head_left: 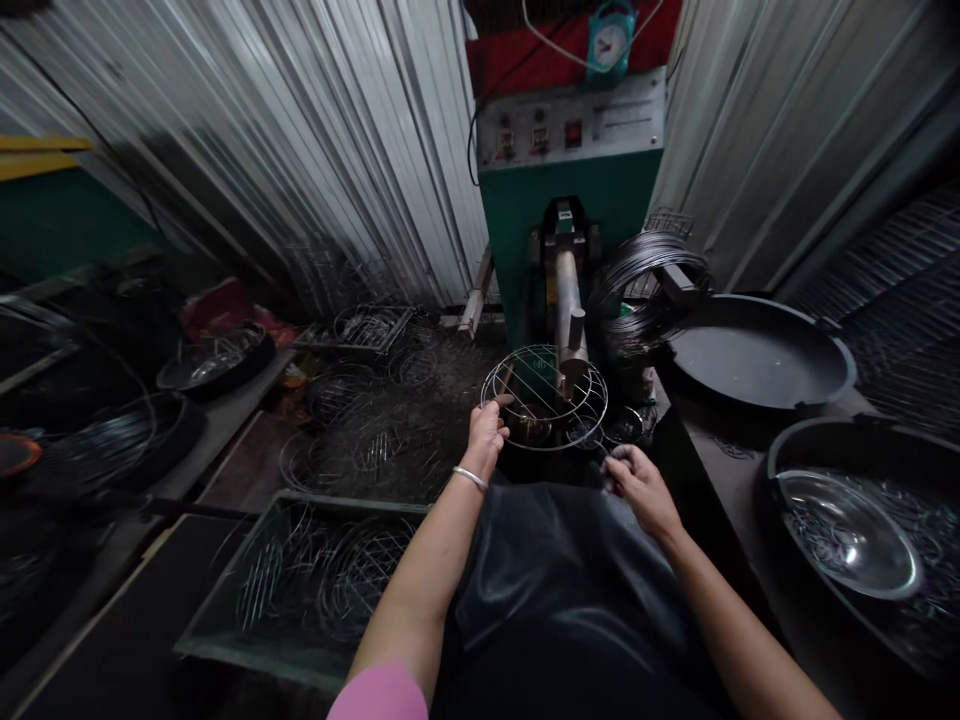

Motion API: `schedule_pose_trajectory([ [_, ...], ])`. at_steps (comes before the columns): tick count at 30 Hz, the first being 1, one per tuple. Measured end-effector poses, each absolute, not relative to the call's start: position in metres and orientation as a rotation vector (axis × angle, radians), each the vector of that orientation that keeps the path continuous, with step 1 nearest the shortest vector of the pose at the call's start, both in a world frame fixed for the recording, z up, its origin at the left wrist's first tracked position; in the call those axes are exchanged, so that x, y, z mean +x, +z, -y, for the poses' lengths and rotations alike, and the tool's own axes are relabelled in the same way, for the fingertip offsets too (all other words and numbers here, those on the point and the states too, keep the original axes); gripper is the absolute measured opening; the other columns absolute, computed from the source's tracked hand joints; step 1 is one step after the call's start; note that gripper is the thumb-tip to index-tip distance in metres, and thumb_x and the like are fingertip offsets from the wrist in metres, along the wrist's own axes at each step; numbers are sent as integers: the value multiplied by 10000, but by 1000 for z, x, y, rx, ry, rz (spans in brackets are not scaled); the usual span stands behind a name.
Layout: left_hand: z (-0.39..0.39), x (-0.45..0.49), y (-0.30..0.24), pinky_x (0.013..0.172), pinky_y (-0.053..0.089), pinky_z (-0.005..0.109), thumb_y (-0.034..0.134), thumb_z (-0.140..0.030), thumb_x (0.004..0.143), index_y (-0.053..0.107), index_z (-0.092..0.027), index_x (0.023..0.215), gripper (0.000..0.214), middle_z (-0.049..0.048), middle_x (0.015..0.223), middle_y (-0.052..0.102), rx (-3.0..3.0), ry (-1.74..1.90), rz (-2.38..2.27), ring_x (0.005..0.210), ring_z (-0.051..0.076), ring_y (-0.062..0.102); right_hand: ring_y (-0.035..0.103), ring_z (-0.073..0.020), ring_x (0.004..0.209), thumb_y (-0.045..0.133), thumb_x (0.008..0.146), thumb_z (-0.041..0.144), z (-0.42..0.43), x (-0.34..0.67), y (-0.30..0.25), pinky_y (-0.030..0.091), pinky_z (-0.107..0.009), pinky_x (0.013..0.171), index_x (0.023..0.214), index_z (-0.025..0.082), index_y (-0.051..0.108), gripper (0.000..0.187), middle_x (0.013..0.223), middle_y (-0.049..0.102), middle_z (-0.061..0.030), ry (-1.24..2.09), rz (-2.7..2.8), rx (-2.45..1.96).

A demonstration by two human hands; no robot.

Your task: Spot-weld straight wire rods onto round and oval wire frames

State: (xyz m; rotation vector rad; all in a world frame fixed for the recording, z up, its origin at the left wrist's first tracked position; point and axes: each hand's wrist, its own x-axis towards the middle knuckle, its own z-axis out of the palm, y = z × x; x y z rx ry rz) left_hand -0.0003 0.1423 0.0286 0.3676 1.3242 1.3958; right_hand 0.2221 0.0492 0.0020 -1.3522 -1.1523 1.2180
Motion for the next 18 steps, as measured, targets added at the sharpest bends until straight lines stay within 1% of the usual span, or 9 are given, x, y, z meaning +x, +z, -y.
schedule_pose_trajectory([
  [2,-143,5,29,377,113,160,636,-184,492,590,-126,665,188,-112,472,234,387,1398,-1318,381,10,212,542,-105,533,568,772,465,-60,207,16,432,-237,522,917,186,492,324,715,613,2,1170,1141,-1230],
  [4,-144,10,29,371,108,162,623,-188,502,587,-126,664,177,-114,471,226,398,1404,-1319,374,10,200,584,-122,591,569,771,496,-70,192,20,470,-255,571,945,183,510,363,765,630,-18,1112,1152,-1182],
  [7,-148,13,26,364,111,164,625,-195,501,553,-141,641,167,-113,473,238,391,1446,-1336,366,9,203,615,-152,641,584,741,539,-81,174,12,481,-256,534,882,177,526,393,816,643,-56,1117,1153,-1197],
  [10,-150,12,23,362,120,161,653,-198,476,503,-158,628,217,-106,488,296,380,1496,-1337,371,8,240,605,-149,623,584,740,533,-82,171,8,480,-253,516,871,182,501,384,809,636,-52,1135,1090,-1199],
  [13,-150,8,21,360,119,159,636,-214,483,520,-152,635,200,-106,488,293,376,1480,-1313,370,5,223,557,-121,564,532,791,481,-67,196,11,467,-253,536,925,194,491,320,773,621,-28,1067,1132,-1259],
  [15,-149,5,22,362,116,159,635,-222,487,544,-145,649,201,-112,483,266,376,1452,-1310,368,2,203,531,-119,534,493,826,417,-51,227,9,451,-258,547,934,202,518,241,742,622,-20,1001,1349,-1419],
  [18,-147,4,23,368,113,158,651,-221,484,567,-141,675,223,-119,477,238,378,1418,-1330,366,0,193,582,-172,567,493,810,256,-21,274,-4,433,-285,572,879,205,572,117,666,633,-34,851,1868,-1835],
])
